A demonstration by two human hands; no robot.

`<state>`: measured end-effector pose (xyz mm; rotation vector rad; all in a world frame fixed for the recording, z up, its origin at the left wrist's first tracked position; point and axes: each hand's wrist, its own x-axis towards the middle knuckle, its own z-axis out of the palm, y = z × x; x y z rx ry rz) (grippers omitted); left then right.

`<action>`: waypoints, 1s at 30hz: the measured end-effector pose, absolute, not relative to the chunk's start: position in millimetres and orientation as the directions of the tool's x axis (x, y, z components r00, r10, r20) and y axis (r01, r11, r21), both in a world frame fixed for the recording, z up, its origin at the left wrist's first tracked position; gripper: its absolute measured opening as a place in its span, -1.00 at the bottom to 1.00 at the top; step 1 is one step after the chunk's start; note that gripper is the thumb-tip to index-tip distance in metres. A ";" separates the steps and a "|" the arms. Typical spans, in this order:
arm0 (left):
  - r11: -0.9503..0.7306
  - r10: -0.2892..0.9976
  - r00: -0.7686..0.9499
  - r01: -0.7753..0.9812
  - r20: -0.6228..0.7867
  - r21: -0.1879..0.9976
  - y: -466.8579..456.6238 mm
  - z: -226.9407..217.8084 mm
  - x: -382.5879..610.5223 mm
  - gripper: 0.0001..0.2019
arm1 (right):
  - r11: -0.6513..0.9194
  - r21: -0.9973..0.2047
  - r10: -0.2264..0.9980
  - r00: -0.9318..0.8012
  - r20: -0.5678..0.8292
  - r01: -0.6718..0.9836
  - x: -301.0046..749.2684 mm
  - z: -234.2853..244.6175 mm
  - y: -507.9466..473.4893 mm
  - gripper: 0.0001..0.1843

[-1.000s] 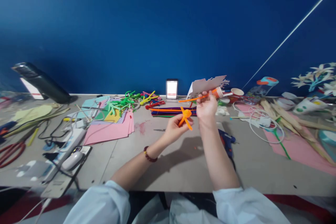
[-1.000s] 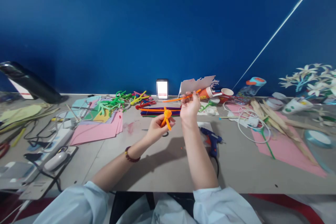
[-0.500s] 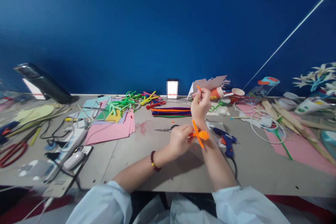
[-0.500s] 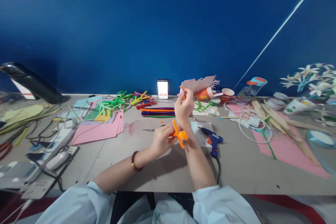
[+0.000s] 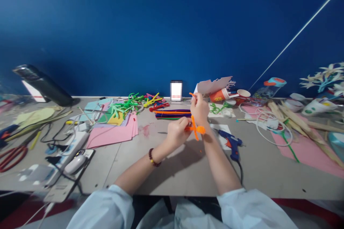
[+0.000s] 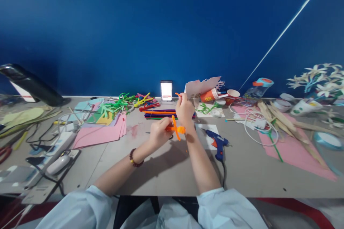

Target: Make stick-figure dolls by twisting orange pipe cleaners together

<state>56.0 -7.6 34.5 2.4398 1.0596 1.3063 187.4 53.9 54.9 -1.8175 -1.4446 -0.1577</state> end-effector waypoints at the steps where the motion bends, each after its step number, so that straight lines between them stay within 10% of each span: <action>1: -0.719 0.682 0.350 0.485 0.642 0.498 -5.9 37.1 54.4 -0.87 | -0.054 -0.471 0.790 0.326 0.519 0.880 186.5 56.1 53.1 -0.70; 6: -0.741 0.662 0.515 0.337 0.545 0.581 -13.8 37.8 57.9 -0.84 | -0.128 -0.282 0.870 0.244 0.427 0.951 179.5 56.8 50.6 -0.72; 16: -0.820 0.406 0.705 0.562 0.581 -0.109 -34.9 31.0 68.0 -0.88 | -0.093 -0.111 0.943 0.123 0.309 0.990 165.2 38.2 51.2 -0.70; 30: -0.791 0.249 0.704 0.544 0.665 -0.280 -22.5 27.7 66.2 -0.80 | -0.065 -0.103 0.954 0.092 0.284 0.993 163.3 37.5 50.7 -0.69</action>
